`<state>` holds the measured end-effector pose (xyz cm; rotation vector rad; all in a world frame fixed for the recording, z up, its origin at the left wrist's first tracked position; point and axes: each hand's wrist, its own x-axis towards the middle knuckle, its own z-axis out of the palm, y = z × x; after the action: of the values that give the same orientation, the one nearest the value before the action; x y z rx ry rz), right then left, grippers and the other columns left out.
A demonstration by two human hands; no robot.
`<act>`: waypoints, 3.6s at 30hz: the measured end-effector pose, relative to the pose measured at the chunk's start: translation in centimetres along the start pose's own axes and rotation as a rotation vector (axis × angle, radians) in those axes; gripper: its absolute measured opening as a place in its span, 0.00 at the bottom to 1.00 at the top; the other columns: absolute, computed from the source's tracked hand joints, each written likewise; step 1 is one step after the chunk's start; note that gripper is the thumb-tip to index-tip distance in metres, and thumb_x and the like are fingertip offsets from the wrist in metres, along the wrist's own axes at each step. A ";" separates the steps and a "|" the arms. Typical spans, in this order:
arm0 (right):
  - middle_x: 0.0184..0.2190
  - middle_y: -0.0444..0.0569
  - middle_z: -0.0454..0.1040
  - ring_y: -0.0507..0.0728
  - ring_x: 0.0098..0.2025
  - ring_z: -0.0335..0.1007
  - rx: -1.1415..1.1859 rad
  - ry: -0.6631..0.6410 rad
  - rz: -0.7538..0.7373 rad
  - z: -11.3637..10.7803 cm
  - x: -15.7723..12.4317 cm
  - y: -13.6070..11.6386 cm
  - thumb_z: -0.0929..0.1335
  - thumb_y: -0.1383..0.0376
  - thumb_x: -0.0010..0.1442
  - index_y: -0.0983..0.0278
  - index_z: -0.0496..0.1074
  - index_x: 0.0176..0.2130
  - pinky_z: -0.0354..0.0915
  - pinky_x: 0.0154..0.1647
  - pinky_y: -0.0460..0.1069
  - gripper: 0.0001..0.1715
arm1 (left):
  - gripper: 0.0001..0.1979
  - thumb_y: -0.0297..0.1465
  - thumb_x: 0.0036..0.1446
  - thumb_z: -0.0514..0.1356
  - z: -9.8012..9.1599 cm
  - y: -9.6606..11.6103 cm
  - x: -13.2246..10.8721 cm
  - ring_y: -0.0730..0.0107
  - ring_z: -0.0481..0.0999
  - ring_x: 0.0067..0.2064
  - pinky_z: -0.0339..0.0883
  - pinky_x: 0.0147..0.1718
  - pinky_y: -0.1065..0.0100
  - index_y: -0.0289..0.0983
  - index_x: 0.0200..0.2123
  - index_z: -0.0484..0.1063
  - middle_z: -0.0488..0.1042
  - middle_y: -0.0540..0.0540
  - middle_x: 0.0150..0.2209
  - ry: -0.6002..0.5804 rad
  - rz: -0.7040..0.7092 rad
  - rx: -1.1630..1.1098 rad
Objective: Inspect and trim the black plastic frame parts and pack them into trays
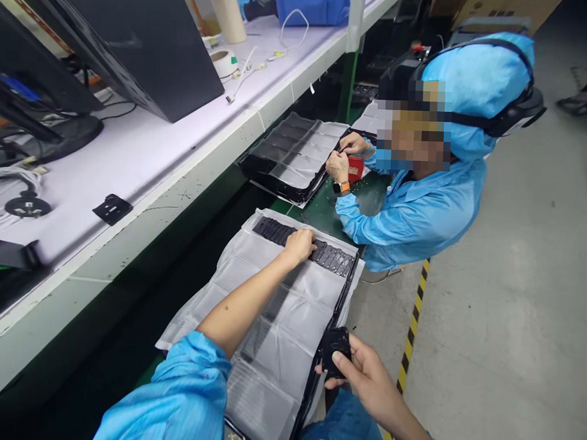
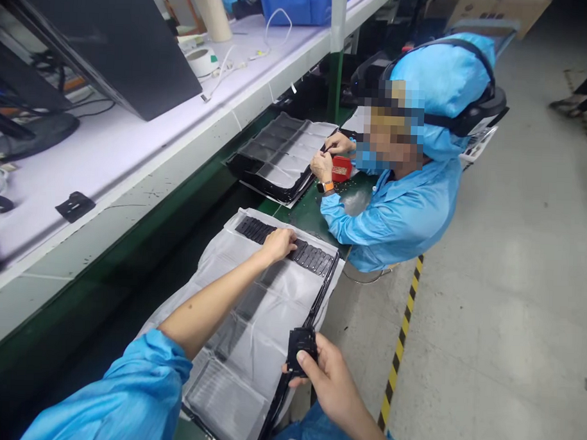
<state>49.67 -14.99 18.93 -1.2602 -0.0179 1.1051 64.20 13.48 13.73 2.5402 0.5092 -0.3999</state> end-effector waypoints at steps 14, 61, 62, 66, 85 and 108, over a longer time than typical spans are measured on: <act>0.42 0.53 0.84 0.58 0.37 0.80 0.187 0.346 -0.175 1.0 6.6 -0.8 0.84 0.47 0.48 0.65 0.81 0.44 0.79 0.26 0.48 0.33 | 0.20 0.43 0.53 0.73 0.9 1.0 -15.1 0.70 0.72 0.28 0.64 0.29 0.70 0.37 0.28 0.69 0.72 0.52 0.25 -0.206 0.185 -0.870; 0.39 0.50 0.85 0.58 0.36 0.81 0.256 0.453 -0.195 -1.1 9.2 0.6 0.84 0.47 0.48 0.62 0.82 0.41 0.79 0.27 0.49 0.29 | 0.15 0.43 0.65 0.66 0.9 0.5 -11.5 0.66 0.79 0.35 0.72 0.36 0.69 0.36 0.37 0.74 0.79 0.48 0.33 -0.172 0.303 -0.573; 0.39 0.50 0.85 0.58 0.36 0.81 0.263 0.459 -0.203 -1.0 9.6 0.5 0.84 0.47 0.47 0.62 0.82 0.41 0.78 0.26 0.49 0.30 | 0.16 0.44 0.64 0.66 1.4 0.4 -12.3 0.67 0.78 0.33 0.71 0.34 0.69 0.37 0.34 0.72 0.78 0.48 0.30 -0.194 0.275 -0.672; 0.38 0.49 0.84 0.59 0.35 0.82 0.277 0.476 -0.225 -0.8 10.5 0.4 0.82 0.43 0.48 0.62 0.79 0.39 0.78 0.26 0.50 0.31 | 0.18 0.44 0.62 0.65 1.2 -0.8 -10.6 0.68 0.75 0.29 0.69 0.32 0.69 0.38 0.29 0.65 0.74 0.50 0.26 -0.142 0.192 -0.682; 0.31 0.50 0.81 0.57 0.30 0.78 0.176 0.455 -0.131 -2.7 7.5 1.4 0.82 0.40 0.47 0.64 0.78 0.32 0.72 0.21 0.47 0.32 | 0.23 0.26 0.59 0.70 -1.9 -1.0 -1.3 0.53 0.80 0.55 0.70 0.56 0.61 0.42 0.57 0.75 0.75 0.41 0.55 -0.072 0.268 0.200; 0.30 0.49 0.81 0.55 0.28 0.76 0.162 0.354 -0.137 -2.2 6.6 2.7 0.81 0.43 0.52 0.64 0.79 0.33 0.71 0.22 0.47 0.29 | 0.28 0.29 0.52 0.76 -2.2 0.5 -0.1 0.48 0.75 0.59 0.68 0.59 0.57 0.40 0.55 0.76 0.71 0.38 0.57 -0.205 0.476 0.262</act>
<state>52.55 -12.49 12.52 -1.2726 0.2439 0.7397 64.70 14.23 15.83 2.7127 -0.2405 -0.5649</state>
